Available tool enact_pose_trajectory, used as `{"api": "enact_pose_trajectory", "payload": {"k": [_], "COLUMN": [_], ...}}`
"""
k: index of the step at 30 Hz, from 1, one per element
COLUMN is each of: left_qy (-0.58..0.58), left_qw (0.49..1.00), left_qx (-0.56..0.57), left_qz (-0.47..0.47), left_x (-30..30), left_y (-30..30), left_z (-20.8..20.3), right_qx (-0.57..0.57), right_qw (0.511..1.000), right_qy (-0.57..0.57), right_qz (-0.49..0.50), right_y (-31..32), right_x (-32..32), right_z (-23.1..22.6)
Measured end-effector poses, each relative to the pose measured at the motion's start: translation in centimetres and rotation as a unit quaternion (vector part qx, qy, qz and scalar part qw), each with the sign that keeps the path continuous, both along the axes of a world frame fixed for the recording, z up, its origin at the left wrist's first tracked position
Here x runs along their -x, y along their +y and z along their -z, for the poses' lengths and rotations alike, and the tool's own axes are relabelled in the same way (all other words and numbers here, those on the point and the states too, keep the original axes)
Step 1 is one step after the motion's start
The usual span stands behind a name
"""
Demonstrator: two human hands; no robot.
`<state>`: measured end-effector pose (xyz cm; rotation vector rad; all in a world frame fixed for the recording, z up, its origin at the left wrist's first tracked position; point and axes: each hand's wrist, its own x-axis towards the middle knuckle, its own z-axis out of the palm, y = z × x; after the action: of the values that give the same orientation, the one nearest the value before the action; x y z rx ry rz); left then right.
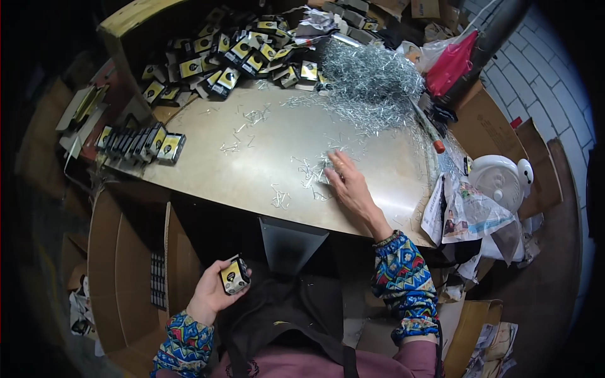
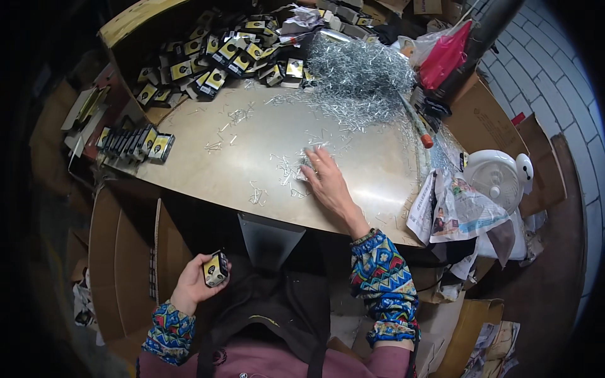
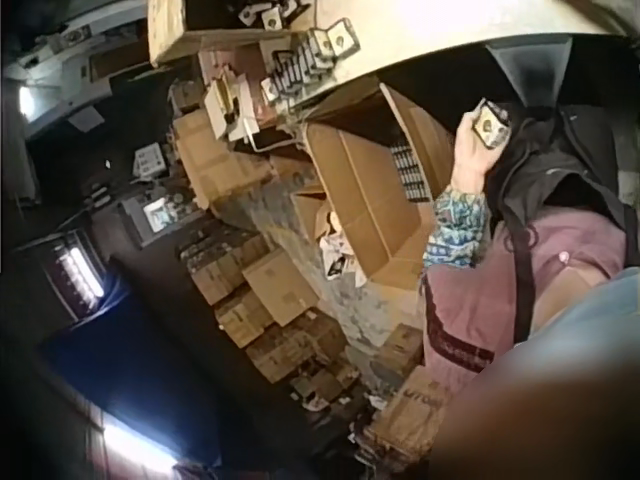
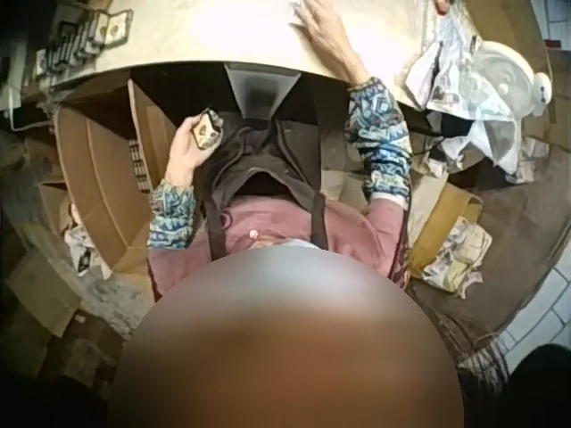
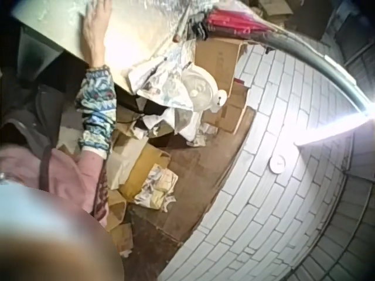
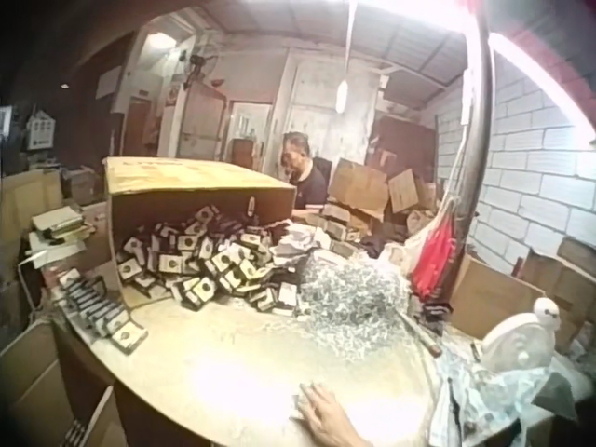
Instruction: Packaging small items from a workbench into boxes and organizing them.
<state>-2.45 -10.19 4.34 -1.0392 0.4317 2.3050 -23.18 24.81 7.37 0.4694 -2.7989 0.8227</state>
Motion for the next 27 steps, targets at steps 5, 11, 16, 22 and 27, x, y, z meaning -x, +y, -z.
{"api": "enact_pose_trajectory", "payload": {"k": [5, 11, 16, 22, 27], "left_qy": [0.049, 0.161, 0.311, 0.17, 0.173], "left_qw": [0.991, 0.891, 0.76, 0.88, 0.909], "left_qx": [0.055, 0.291, 0.38, 0.308, 0.284], "left_qz": [0.108, 0.311, 0.425, 0.319, 0.252], "left_x": [-2.4, -0.4, -0.6, -0.3, -1.4], "left_y": [0.3, 4.2, 6.3, 9.0, 9.5], "left_z": [3.6, 6.3, 8.0, 3.7, 4.0], "right_qx": [-0.019, -0.1, -0.075, -0.095, -0.119], "right_qw": [0.999, 0.992, 0.994, 0.994, 0.991], "right_qy": [0.036, 0.046, 0.07, 0.043, -0.002], "right_qz": [0.005, -0.07, -0.036, -0.026, -0.057], "right_y": [-0.7, -8.0, -10.8, -11.5, -10.9], "right_x": [0.4, -1.2, -5.8, -11.4, -14.7], "right_z": [0.0, -0.7, 0.4, -1.0, -3.3]}}
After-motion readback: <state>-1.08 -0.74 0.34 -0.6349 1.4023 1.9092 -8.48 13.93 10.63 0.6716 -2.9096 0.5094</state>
